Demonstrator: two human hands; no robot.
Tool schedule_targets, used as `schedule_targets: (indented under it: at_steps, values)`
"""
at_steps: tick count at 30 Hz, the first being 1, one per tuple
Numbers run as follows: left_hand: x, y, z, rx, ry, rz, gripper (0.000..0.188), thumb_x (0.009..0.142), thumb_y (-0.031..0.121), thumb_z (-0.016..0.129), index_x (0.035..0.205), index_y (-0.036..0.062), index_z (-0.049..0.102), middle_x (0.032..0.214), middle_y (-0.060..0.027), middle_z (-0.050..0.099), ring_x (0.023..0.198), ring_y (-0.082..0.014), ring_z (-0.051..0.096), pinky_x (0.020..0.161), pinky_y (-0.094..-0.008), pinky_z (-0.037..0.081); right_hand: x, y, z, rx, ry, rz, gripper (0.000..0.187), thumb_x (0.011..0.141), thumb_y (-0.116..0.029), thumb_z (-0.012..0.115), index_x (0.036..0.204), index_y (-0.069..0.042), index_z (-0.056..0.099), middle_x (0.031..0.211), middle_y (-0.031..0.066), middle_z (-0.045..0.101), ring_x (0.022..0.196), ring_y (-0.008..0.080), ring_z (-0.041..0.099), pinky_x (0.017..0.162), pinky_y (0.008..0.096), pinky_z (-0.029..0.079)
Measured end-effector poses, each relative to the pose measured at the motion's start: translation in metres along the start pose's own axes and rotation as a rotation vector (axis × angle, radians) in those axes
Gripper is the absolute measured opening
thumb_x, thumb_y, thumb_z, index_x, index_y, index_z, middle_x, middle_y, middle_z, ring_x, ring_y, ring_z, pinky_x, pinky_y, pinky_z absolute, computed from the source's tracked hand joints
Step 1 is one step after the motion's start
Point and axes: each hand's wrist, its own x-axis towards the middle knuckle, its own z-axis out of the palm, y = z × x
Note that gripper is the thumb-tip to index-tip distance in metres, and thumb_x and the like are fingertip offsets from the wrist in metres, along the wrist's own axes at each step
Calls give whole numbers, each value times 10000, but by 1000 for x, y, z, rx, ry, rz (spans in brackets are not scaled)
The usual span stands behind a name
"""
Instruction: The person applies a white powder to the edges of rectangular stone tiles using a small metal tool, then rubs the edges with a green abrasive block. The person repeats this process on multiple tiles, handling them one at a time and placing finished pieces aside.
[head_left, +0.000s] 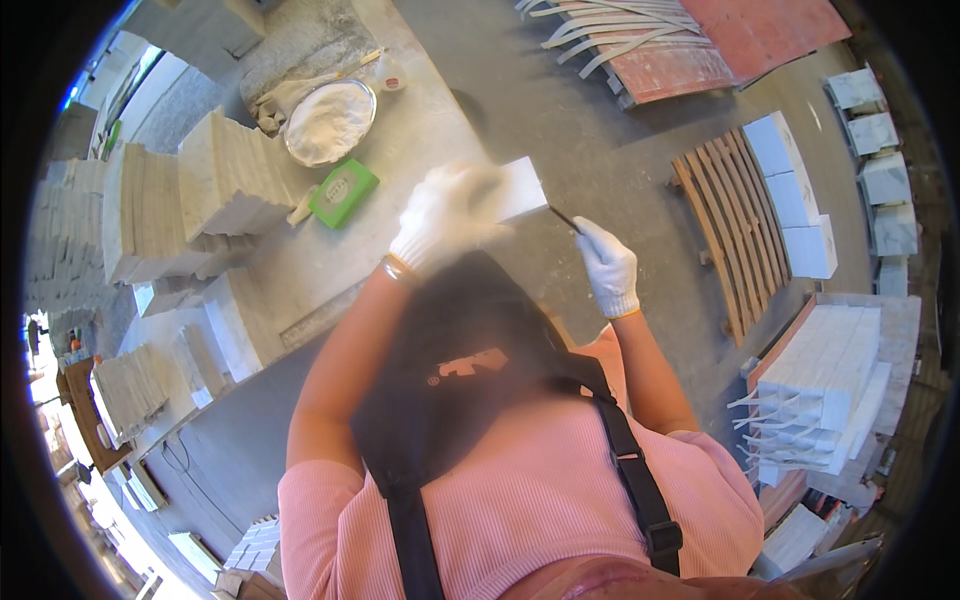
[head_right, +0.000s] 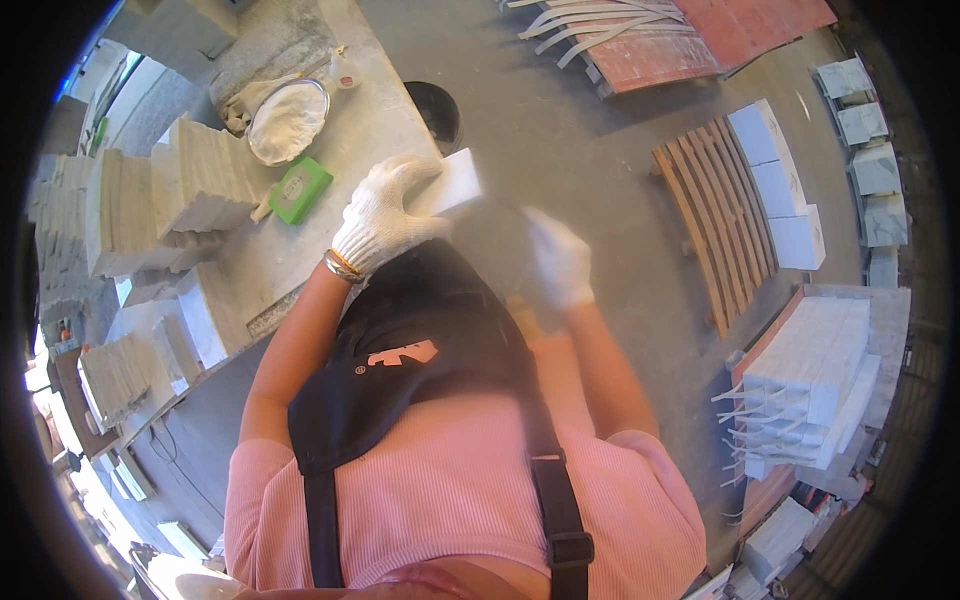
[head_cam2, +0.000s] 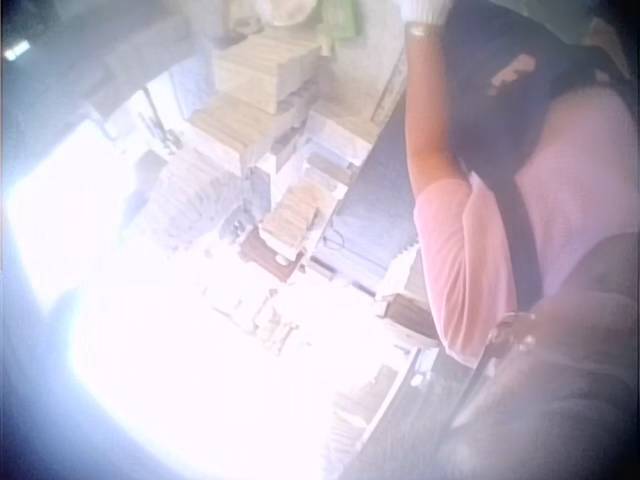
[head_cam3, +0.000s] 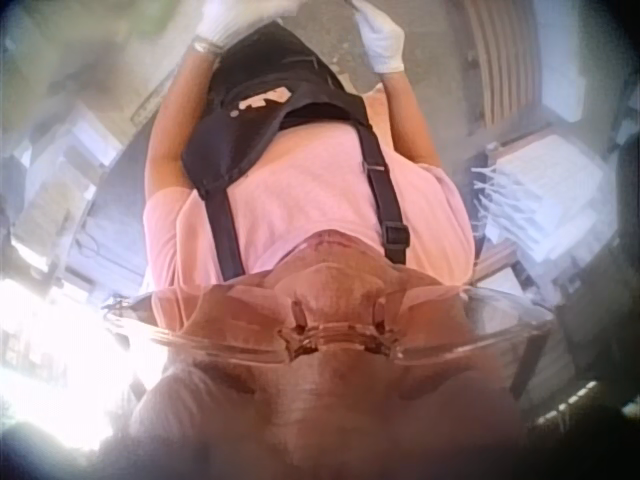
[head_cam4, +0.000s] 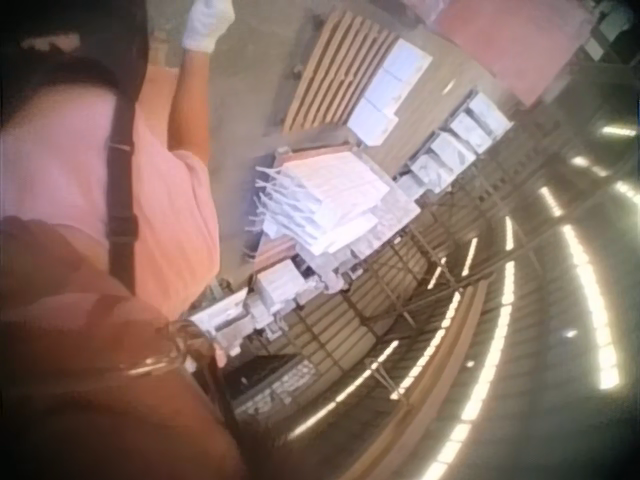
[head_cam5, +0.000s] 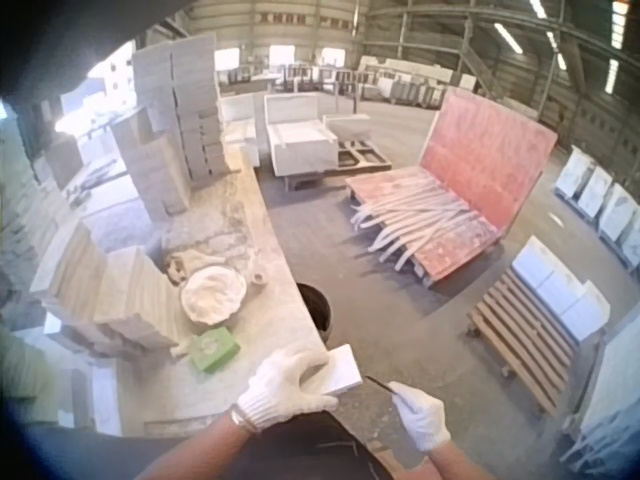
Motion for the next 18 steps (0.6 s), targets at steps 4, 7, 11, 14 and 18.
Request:
schedule_targets:
  at_steps: [4,7,11,14,18]
  values:
    - [-3,-2,0,-43,17,118,673,654,351,887,1262,128,701,1326,-98,661,1241,-351,593,1070,-451,477,17,-22,-29,706,15,351,218,1000,-88,648,1191,9,692,1002,112,740,831,182,705,750,315,582]
    - [-5,-2,4,-24,28,174,678,649,338,897,1262,125,700,1324,-100,660,1240,-351,594,1069,-452,478,29,-54,-57,1055,-166,340,190,1000,-127,645,1130,3,694,993,113,737,825,172,699,723,308,576]
    - [-10,-2,3,-71,22,205,705,649,341,906,1280,109,693,1337,-115,656,1250,-345,592,1075,-446,474,51,-77,-72,910,-523,301,171,995,-147,650,1098,-21,703,906,66,733,735,122,677,656,272,546]
    - [-16,-4,-1,-166,22,239,730,653,345,915,1294,83,683,1341,-135,656,1242,-327,608,1083,-424,466,63,-81,-63,504,-191,223,168,989,-117,653,1125,-36,708,863,33,716,704,90,653,629,242,514]
    - [-22,-6,-3,-402,-71,124,763,650,354,931,1305,58,673,1322,-142,663,1220,-287,628,1082,-393,458,53,-81,-65,702,-85,302,174,989,-114,659,1137,-30,699,849,34,707,684,84,639,615,234,506]
